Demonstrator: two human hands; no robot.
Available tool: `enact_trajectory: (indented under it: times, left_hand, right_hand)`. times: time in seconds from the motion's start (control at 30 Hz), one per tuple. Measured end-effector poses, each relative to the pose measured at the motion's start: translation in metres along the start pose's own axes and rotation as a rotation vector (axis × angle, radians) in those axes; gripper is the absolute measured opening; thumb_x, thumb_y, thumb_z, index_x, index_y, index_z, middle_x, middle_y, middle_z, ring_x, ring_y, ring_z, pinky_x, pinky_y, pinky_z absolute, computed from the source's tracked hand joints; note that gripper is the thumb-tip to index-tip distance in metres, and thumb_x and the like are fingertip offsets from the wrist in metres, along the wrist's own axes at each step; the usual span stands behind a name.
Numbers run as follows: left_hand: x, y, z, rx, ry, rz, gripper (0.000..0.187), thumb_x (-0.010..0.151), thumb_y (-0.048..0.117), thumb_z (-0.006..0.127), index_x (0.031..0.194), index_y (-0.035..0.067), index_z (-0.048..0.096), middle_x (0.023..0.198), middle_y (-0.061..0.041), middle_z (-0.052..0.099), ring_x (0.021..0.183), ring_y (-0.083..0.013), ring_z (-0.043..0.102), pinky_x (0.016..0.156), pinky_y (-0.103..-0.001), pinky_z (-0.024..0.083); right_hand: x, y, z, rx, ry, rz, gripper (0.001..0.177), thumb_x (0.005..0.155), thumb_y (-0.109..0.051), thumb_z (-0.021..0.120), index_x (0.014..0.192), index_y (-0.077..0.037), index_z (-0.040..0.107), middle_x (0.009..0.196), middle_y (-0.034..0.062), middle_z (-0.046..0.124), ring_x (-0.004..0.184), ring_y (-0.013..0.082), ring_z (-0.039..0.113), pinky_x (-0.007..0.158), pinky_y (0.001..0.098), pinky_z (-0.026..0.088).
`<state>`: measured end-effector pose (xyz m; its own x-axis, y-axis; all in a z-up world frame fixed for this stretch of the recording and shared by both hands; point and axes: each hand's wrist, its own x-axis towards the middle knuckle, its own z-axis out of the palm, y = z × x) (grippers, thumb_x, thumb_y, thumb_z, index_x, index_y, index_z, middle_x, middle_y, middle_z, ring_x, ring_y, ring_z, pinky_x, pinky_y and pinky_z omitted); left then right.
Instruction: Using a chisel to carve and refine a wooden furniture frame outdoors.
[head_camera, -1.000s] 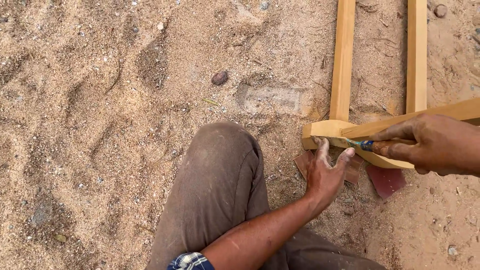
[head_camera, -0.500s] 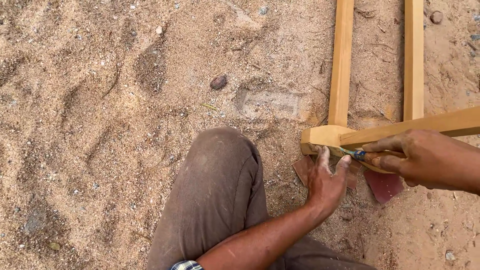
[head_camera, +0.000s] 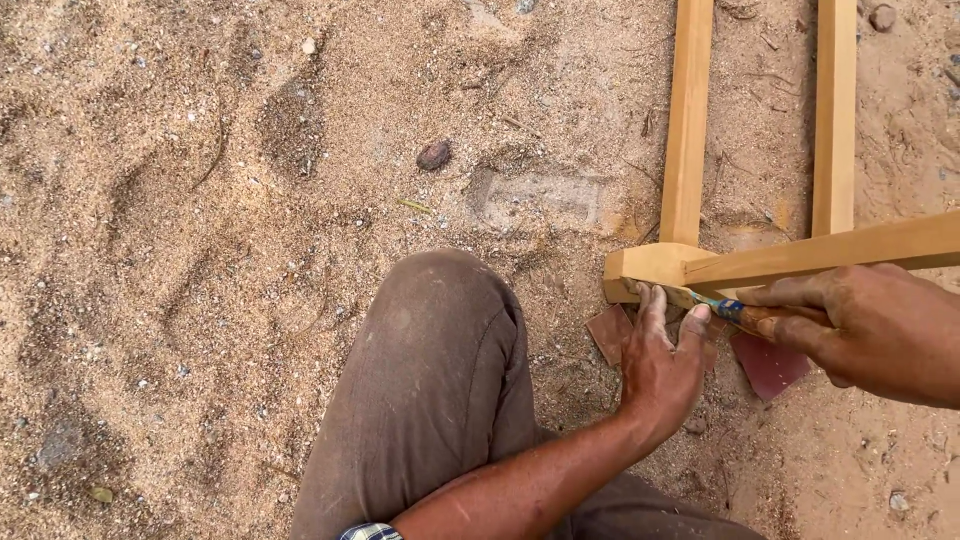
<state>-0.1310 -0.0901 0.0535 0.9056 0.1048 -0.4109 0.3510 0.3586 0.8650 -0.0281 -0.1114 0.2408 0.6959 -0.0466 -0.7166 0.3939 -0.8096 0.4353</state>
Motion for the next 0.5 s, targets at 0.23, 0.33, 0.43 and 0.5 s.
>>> enact_trajectory:
  times: [0.23, 0.33, 0.43, 0.5]
  left_hand:
    - [0.001, 0.0, -0.009, 0.014, -0.025, -0.028, 0.09, 0.1, 0.065, 0.032, 0.161, 0.001, 0.017, 0.17, -0.023, 0.016, 0.157, -0.0378, 0.016, 0.125, -0.056, 0.014]
    - [0.003, -0.006, -0.008, 0.018, -0.026, -0.051, 0.091, 0.098, 0.067, 0.032, 0.161, 0.003, 0.019, 0.17, -0.02, 0.018, 0.156, -0.0374, 0.019, 0.124, -0.057, 0.016]
    - [0.007, -0.009, -0.008, 0.003, -0.023, -0.047, 0.091, 0.097, 0.067, 0.034, 0.161, 0.004, 0.021, 0.169, -0.021, 0.021, 0.155, -0.0377, 0.022, 0.123, -0.057, 0.02]
    - [0.008, -0.012, -0.007, -0.015, -0.018, -0.041, 0.091, 0.097, 0.067, 0.035, 0.161, 0.003, 0.022, 0.168, -0.021, 0.022, 0.154, -0.038, 0.024, 0.123, -0.058, 0.021]
  right_hand:
    - [0.011, 0.002, 0.006, -0.122, 0.062, -0.056, 0.045, 0.098, -0.045, 0.059, 0.137, -0.025, 0.069, 0.074, -0.0006, 0.081, 0.062, 0.0118, 0.076, 0.069, 0.0291, 0.065]
    - [0.0, -0.01, -0.006, -0.108, 0.08, -0.073, 0.044, 0.097, -0.047, 0.059, 0.133, -0.026, 0.073, 0.074, 0.0014, 0.08, 0.062, 0.0122, 0.076, 0.069, 0.0317, 0.065]
    - [-0.012, -0.026, -0.019, -0.15, -0.024, 0.039, 0.044, 0.102, -0.048, 0.058, 0.139, -0.028, 0.069, 0.072, 0.0047, 0.08, 0.061, 0.0125, 0.076, 0.066, 0.0306, 0.065]
    - [-0.013, -0.027, -0.019, -0.175, -0.063, 0.094, 0.048, 0.102, -0.048, 0.058, 0.144, -0.027, 0.063, 0.072, 0.0066, 0.082, 0.061, 0.0126, 0.077, 0.064, 0.0302, 0.066]
